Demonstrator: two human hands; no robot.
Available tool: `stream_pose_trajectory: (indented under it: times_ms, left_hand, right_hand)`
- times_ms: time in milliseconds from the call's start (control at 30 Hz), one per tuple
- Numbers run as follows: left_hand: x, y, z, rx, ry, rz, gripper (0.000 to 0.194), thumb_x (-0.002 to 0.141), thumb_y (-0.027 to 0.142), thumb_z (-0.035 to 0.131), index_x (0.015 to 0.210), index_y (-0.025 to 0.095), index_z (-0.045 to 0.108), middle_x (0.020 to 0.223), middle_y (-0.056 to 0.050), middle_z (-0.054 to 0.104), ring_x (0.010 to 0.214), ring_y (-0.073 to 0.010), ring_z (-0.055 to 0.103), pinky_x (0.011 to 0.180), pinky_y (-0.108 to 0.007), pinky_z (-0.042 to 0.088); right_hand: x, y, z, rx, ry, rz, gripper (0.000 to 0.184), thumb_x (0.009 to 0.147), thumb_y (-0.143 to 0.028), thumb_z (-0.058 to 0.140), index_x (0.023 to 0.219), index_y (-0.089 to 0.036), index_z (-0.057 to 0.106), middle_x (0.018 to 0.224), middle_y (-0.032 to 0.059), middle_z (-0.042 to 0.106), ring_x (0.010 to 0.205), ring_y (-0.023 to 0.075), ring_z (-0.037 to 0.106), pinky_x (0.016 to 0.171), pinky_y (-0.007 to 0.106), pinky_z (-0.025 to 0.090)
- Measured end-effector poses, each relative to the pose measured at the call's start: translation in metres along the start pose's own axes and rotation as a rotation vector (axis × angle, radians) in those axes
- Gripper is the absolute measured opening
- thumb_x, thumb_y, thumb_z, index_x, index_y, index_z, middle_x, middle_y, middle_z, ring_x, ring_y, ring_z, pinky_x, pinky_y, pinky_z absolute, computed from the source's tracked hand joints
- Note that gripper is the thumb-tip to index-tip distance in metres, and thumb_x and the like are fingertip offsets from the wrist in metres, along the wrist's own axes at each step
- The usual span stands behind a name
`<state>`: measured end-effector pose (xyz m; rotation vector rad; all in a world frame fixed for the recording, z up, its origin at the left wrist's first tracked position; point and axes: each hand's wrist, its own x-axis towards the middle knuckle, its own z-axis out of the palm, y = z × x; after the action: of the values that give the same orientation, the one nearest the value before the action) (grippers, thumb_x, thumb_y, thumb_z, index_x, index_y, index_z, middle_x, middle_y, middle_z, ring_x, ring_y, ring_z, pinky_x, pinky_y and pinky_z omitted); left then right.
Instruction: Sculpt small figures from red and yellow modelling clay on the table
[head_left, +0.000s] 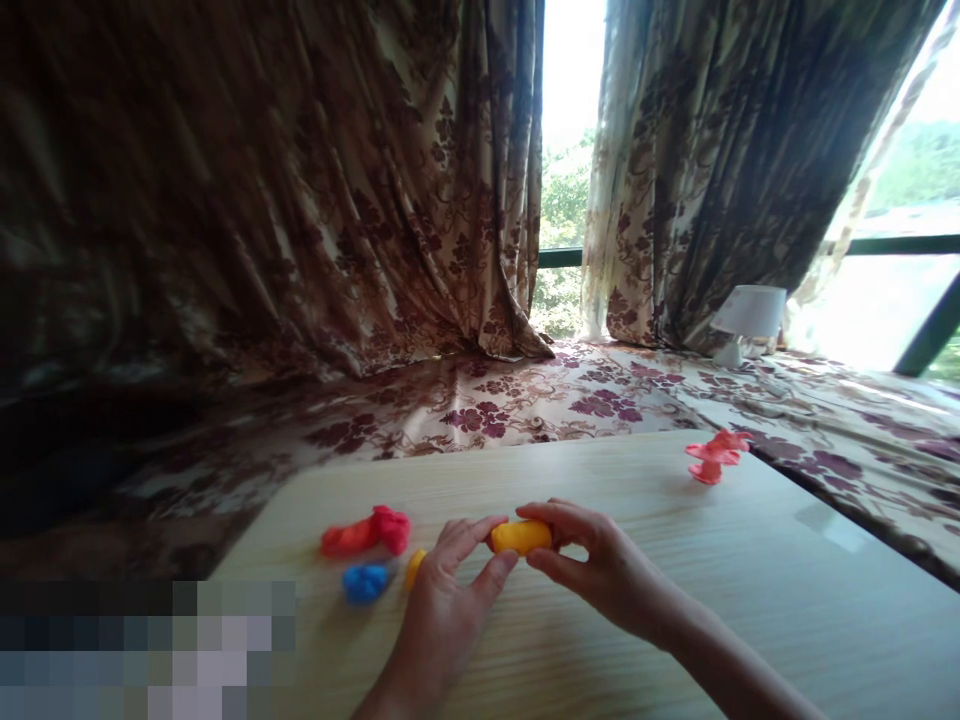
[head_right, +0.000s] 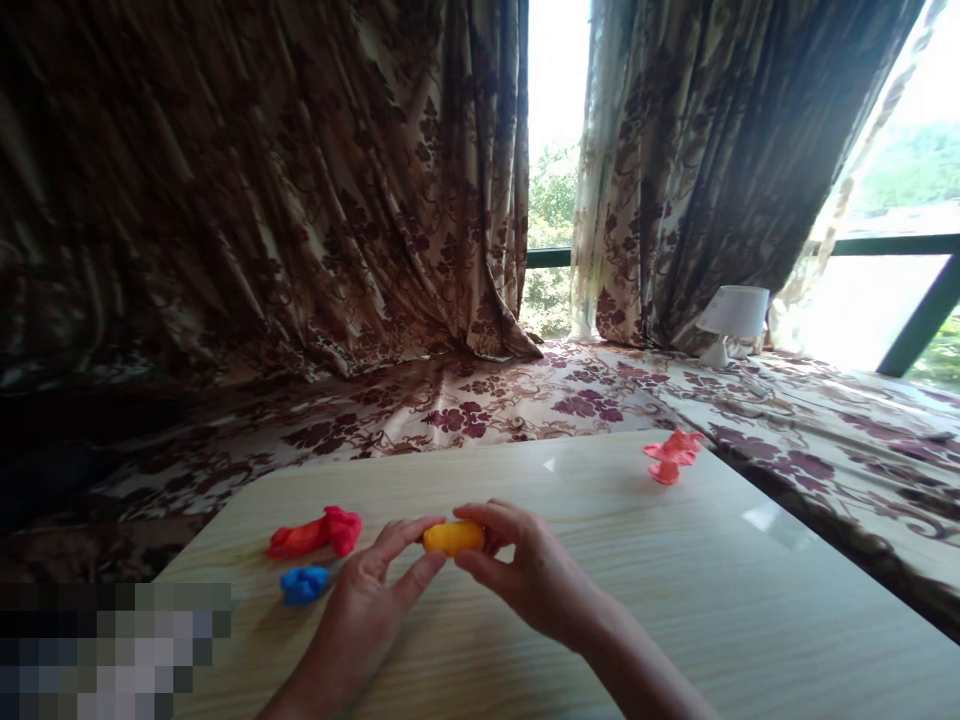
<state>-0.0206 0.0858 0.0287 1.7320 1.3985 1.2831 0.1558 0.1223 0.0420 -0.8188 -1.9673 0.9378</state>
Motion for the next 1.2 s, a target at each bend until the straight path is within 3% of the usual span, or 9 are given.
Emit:
stream_pose_trajectory:
  times_ms: [233, 400, 533, 667, 833, 933, 1067, 1200]
  left_hand:
    - [-0.0010, 0.0047, -0.0018, 0.003, 0.016, -0.012, 0.034, 0.078, 0.035, 0.056, 0.111, 0.025, 0.060, 0.104, -0.004, 0.063, 0.101, -0.0191, 0.056, 0.092, -0.034, 0.042]
    - [0.0006, 0.0056, -0.0043, 0.007, -0.005, 0.013, 0.027, 0.078, 0.034, 0.058, 0.101, 0.024, 0.066, 0.100, -0.003, 0.065, 0.099, -0.0192, 0.057, 0.090, -0.032, 0.043]
    - [0.0011, 0.0035, -0.0037, -0.034, 0.019, -0.065, 0.031, 0.080, 0.038, 0.053, 0.103, 0.022, 0.065, 0.101, -0.005, 0.065, 0.094, -0.0195, 0.059, 0.088, -0.034, 0.044]
    - [0.0005, 0.0009, -0.0028, -0.003, 0.042, -0.051, 0.034, 0.077, 0.038, 0.056, 0.106, 0.022, 0.063, 0.103, -0.005, 0.064, 0.100, -0.0207, 0.057, 0.091, -0.035, 0.042]
    - [0.0007, 0.0040, -0.0017, -0.020, 0.045, -0.037, 0.025, 0.077, 0.037, 0.057, 0.096, 0.023, 0.066, 0.098, -0.004, 0.065, 0.095, -0.0201, 0.058, 0.089, -0.034, 0.043]
    - [0.0005, 0.0057, 0.0007, -0.171, 0.060, -0.121, 0.028, 0.074, 0.038, 0.061, 0.095, 0.020, 0.066, 0.096, -0.006, 0.067, 0.094, -0.0216, 0.060, 0.087, -0.034, 0.044]
    - [0.0000, 0.0052, 0.0024, -0.453, 0.002, -0.218, 0.037, 0.072, 0.038, 0.062, 0.103, 0.017, 0.061, 0.093, -0.007, 0.068, 0.093, -0.0219, 0.061, 0.083, -0.032, 0.048]
    - [-0.0024, 0.0042, 0.0046, -0.149, 0.050, -0.037, 0.022, 0.073, 0.029, 0.061, 0.093, 0.020, 0.065, 0.096, -0.006, 0.065, 0.096, -0.0209, 0.058, 0.088, -0.034, 0.044]
  right_hand:
    - [-0.0001, -0.0024, 0.0029, 0.028, 0.002, 0.011, 0.026, 0.077, -0.023, 0.060, 0.102, -0.018, 0.064, 0.083, 0.0033, 0.063, 0.072, 0.0140, 0.058, 0.065, 0.025, 0.048]
    - [-0.0014, -0.0038, 0.0030, 0.077, -0.010, 0.055, 0.027, 0.076, -0.025, 0.061, 0.101, -0.016, 0.064, 0.085, 0.0042, 0.066, 0.074, 0.0152, 0.059, 0.067, 0.026, 0.049]
    - [-0.0013, -0.0012, 0.0028, 0.073, 0.014, 0.044, 0.034, 0.074, -0.023, 0.062, 0.108, -0.017, 0.062, 0.083, 0.0030, 0.066, 0.071, 0.0140, 0.058, 0.067, 0.026, 0.049]
    - [-0.0013, 0.0008, 0.0038, 0.096, -0.007, 0.086, 0.028, 0.077, -0.026, 0.060, 0.103, -0.017, 0.064, 0.080, 0.0024, 0.066, 0.071, 0.0141, 0.058, 0.066, 0.026, 0.049]
    - [-0.0022, -0.0024, 0.0036, 0.093, -0.042, 0.102, 0.028, 0.079, -0.029, 0.058, 0.104, -0.018, 0.063, 0.085, 0.0029, 0.066, 0.074, 0.0140, 0.059, 0.068, 0.025, 0.049]
    - [-0.0018, -0.0053, 0.0042, 0.030, -0.004, 0.039, 0.029, 0.077, -0.024, 0.061, 0.106, -0.018, 0.062, 0.092, 0.0036, 0.064, 0.080, 0.0145, 0.058, 0.071, 0.025, 0.048]
    - [-0.0027, -0.0062, 0.0057, -0.016, 0.016, 0.069, 0.022, 0.078, -0.026, 0.059, 0.099, -0.020, 0.065, 0.090, 0.0030, 0.064, 0.078, 0.0147, 0.058, 0.070, 0.025, 0.048]
    - [-0.0034, -0.0042, -0.0009, -0.106, -0.069, 0.055, 0.021, 0.075, -0.024, 0.063, 0.095, -0.021, 0.066, 0.091, 0.0030, 0.064, 0.084, 0.0165, 0.058, 0.077, 0.027, 0.046]
